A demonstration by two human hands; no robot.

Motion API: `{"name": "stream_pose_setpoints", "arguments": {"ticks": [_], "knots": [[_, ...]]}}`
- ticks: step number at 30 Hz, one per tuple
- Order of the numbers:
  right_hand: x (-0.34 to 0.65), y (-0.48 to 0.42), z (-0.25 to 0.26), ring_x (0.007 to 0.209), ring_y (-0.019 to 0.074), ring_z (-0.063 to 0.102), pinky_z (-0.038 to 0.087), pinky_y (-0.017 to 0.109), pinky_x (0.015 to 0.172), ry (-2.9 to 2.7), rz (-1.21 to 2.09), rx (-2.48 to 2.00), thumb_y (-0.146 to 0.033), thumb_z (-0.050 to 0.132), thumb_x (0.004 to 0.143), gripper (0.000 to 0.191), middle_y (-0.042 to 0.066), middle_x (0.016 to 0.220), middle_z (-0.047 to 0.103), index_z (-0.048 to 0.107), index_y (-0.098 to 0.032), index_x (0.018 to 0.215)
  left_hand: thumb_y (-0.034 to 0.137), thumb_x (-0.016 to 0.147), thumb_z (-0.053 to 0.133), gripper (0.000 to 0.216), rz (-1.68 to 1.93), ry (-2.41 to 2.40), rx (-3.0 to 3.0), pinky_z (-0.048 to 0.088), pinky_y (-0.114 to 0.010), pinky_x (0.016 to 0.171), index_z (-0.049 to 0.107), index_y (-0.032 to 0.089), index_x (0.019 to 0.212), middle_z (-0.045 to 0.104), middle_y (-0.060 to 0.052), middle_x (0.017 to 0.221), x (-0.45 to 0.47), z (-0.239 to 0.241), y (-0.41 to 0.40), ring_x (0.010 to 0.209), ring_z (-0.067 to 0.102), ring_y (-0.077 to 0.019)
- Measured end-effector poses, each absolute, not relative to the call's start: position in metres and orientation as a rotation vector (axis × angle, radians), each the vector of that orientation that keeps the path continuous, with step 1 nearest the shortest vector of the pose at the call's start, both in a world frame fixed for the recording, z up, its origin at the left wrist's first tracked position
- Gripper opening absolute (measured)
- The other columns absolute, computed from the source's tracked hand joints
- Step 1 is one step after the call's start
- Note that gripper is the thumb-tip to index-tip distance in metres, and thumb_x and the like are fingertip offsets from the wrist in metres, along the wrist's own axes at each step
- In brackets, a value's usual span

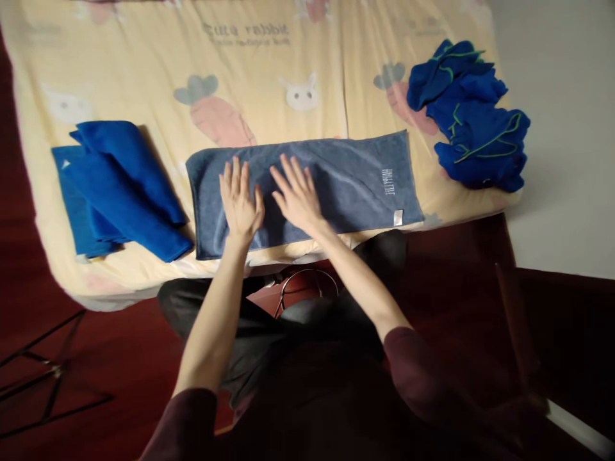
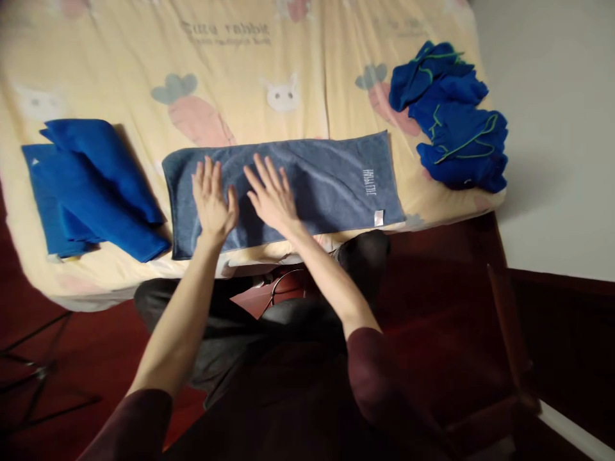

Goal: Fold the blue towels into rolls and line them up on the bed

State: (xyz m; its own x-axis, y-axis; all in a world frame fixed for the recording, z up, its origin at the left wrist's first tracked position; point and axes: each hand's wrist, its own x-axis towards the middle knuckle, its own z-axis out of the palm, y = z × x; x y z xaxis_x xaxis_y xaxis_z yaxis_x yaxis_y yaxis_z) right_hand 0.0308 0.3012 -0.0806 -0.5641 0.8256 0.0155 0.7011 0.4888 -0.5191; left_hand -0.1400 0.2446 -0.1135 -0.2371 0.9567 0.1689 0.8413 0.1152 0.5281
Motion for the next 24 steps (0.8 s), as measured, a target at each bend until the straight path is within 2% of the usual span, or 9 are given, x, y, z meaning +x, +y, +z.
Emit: {"name": "stream_pose_setpoints", "arguments": {"ticks": [2,5,11,14,16,18,20,22,24], "knots": [[0.002,0.29,-0.117,0.172,0.0219,0.01,0.004,0.053,0.141,-2.433,0.919,-1.337,-0.026,0.049,0.107,0.061,-0.012,0.178,0.03,0.042,-0.031,0.168,0.033,0.108,0.044,0.067,0.748,2.203,1.686,0.008,-0.066,0.139,0.037,0.016,0.172,0.03,-0.017,0.18,-0.131,-0.155,0.243,0.172,0.013,-0.0341],[-0.007,0.28,-0.157,0.173,0.0242,0.007,-0.002,0.059,0.14,-2.321,1.012,-1.317,-0.024,0.05,0.106,0.062,-0.006,0.178,0.032,0.045,-0.028,0.168,0.032,0.107,0.044,0.066,0.712,2.23,1.651,0.005,-0.066,0.139,0.04,0.017,0.171,0.028,-0.017,0.181,-0.129,-0.192,0.231,0.172,0.013,-0.034],[-0.003,0.284,-0.165,0.172,0.0211,0.008,-0.002,0.051,0.14,-2.382,0.911,-1.33,-0.029,0.042,0.111,0.057,-0.007,0.18,0.026,0.045,-0.024,0.167,0.032,0.106,0.045,0.067,0.711,2.201,1.611,0.003,-0.067,0.139,0.04,0.016,0.171,0.023,-0.017,0.182,-0.13,-0.184,0.228,0.173,0.01,-0.0352],[0.005,0.286,-0.156,0.172,0.0217,0.011,0.001,0.051,0.14,-2.388,0.963,-1.297,-0.028,0.049,0.107,0.059,-0.006,0.177,0.033,0.046,-0.023,0.166,0.032,0.106,0.046,0.067,0.727,2.192,1.625,0.005,-0.067,0.138,0.042,0.016,0.17,0.025,-0.017,0.182,-0.13,-0.181,0.229,0.172,0.012,-0.0359],[0.019,0.289,-0.151,0.171,0.0187,0.011,0.001,0.049,0.14,-2.453,0.958,-1.291,-0.032,0.051,0.108,0.061,-0.01,0.174,0.04,0.041,-0.027,0.168,0.034,0.106,0.047,0.066,0.717,2.207,1.68,0.008,-0.067,0.138,0.044,0.017,0.169,0.03,-0.017,0.18,-0.133,-0.183,0.227,0.172,0.016,-0.0354],[0.041,0.294,-0.149,0.17,0.0154,0.008,-0.001,0.047,0.14,-2.541,0.856,-1.313,-0.038,0.042,0.112,0.06,-0.017,0.171,0.043,0.031,-0.03,0.171,0.037,0.106,0.049,0.065,0.705,2.214,1.731,0.01,-0.066,0.138,0.045,0.018,0.169,0.032,-0.017,0.179,-0.139,-0.185,0.225,0.171,0.019,-0.0355],[0.07,0.303,-0.15,0.169,0.0153,0.005,-0.002,0.045,0.14,-2.585,0.711,-1.364,-0.041,0.033,0.116,0.059,-0.017,0.174,0.039,0.025,-0.026,0.172,0.039,0.106,0.051,0.066,0.71,2.224,1.744,0.01,-0.066,0.138,0.045,0.018,0.168,0.031,-0.017,0.18,-0.149,-0.185,0.222,0.171,0.02,-0.0361],[0.105,0.315,-0.153,0.17,0.0162,0.006,-0.001,0.043,0.141,-2.591,0.585,-1.444,-0.044,0.032,0.118,0.061,-0.01,0.181,0.027,0.022,-0.018,0.172,0.042,0.106,0.05,0.068,0.704,2.259,1.708,0.009,-0.066,0.139,0.045,0.017,0.169,0.028,-0.017,0.181,-0.162,-0.183,0.217,0.171,0.018,-0.0364],[0.143,0.329,-0.156,0.17,0.0142,0.008,0.002,0.041,0.141,-2.599,0.459,-1.561,-0.048,0.03,0.12,0.061,-0.007,0.185,0.016,0.02,-0.017,0.172,0.044,0.107,0.048,0.069,0.657,2.308,1.656,0.008,-0.064,0.139,0.043,0.016,0.17,0.025,-0.016,0.182,-0.177,-0.182,0.21,0.172,0.016,-0.0364]]}}
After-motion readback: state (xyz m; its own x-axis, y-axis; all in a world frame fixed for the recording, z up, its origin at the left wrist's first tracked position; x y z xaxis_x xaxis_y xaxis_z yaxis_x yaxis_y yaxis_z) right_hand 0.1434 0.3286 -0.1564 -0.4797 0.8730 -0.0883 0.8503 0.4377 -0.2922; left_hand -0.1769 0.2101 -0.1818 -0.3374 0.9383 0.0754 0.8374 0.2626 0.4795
